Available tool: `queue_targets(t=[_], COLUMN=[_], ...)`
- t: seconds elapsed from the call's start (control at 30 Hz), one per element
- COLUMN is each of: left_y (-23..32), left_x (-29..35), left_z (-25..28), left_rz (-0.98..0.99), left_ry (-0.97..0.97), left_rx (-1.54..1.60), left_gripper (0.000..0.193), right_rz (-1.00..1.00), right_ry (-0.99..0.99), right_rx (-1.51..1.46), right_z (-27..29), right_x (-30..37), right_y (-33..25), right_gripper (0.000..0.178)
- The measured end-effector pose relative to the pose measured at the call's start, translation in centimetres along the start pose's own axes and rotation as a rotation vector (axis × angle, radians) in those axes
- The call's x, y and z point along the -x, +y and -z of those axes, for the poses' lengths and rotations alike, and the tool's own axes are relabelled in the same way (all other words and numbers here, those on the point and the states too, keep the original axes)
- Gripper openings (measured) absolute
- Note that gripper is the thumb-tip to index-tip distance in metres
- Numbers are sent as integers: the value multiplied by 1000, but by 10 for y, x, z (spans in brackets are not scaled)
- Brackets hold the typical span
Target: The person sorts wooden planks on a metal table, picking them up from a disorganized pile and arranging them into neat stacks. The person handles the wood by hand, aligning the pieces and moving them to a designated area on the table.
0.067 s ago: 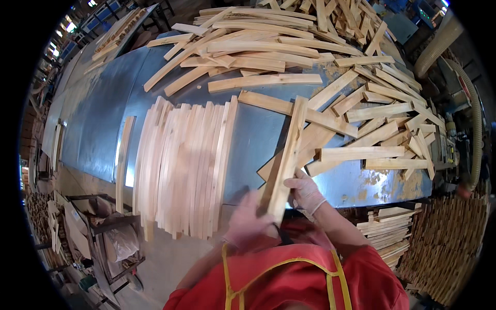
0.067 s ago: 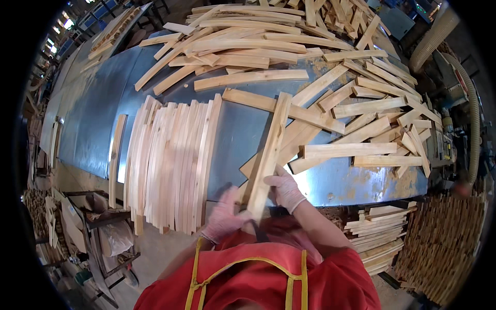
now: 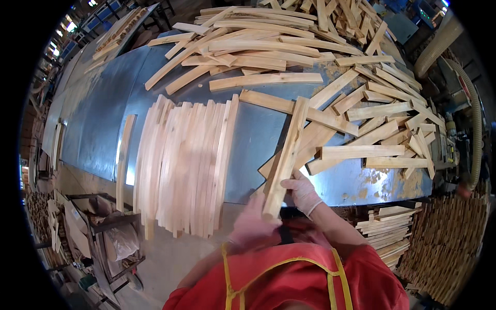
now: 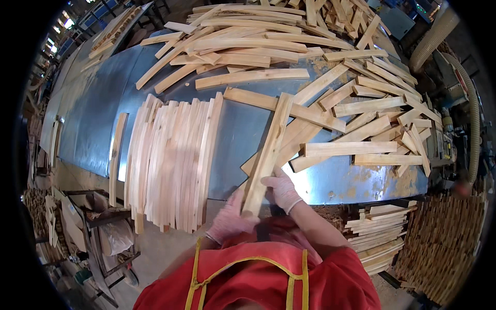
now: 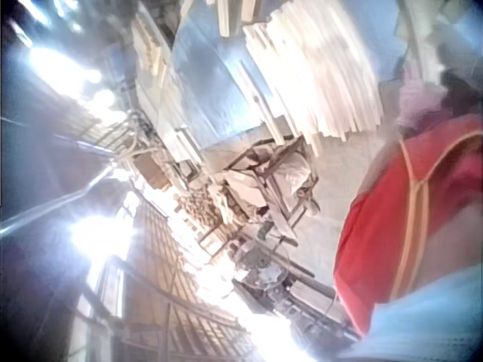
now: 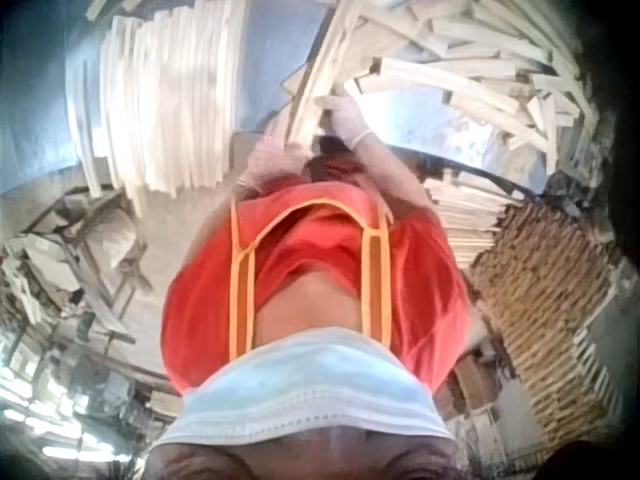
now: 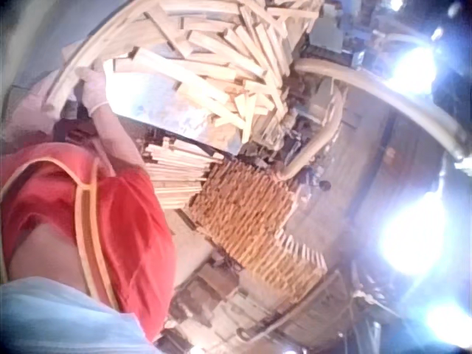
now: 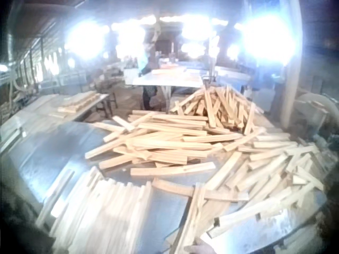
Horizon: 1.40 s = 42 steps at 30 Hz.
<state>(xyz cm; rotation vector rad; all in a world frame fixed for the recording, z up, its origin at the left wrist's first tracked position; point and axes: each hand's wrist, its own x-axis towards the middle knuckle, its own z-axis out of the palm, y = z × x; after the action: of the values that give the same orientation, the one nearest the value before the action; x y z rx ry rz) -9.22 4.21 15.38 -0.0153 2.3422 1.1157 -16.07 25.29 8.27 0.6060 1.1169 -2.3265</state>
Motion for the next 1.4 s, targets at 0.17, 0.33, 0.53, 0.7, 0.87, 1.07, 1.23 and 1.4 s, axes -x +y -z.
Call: queue_targets(t=[0.17, 0.33, 0.53, 0.7, 0.87, 1.07, 1.23, 1.4], left_y=[-53, -63, -51, -54, -69, -60, -84, -128], left_x=[2, 7, 22, 33, 31, 50, 50, 46], left_z=[-23, 22, 28, 38, 46, 52, 9, -25], left_rz=[64, 265, 225, 215, 123, 199, -37, -28], left_ry=[-73, -305, -113, 8, 143, 208, 487, 725], left_rx=[508, 1294, 1303, 1374, 1290, 1255, 38, -675], left_gripper=[71, 53, 56, 63, 67, 62, 64, 67], right_rz=[-4, 625, 365, 73, 60, -47, 58, 364], right_ry=[-279, 110, 298, -92, -201, -500, -437, 136], right_rx=[164, 1470, 2141, 1948, 1485, 1477, 1274, 1470], right_z=[7, 16, 22, -2, -2, -112, -96, -14], right_x=[-4, -63, -125, -113, -86, -61, -51, 4], right_y=[4, -121, -217, -230, -75, 35, 6, -97], right_gripper=[65, 52, 73, 81, 80, 61, 55, 48])
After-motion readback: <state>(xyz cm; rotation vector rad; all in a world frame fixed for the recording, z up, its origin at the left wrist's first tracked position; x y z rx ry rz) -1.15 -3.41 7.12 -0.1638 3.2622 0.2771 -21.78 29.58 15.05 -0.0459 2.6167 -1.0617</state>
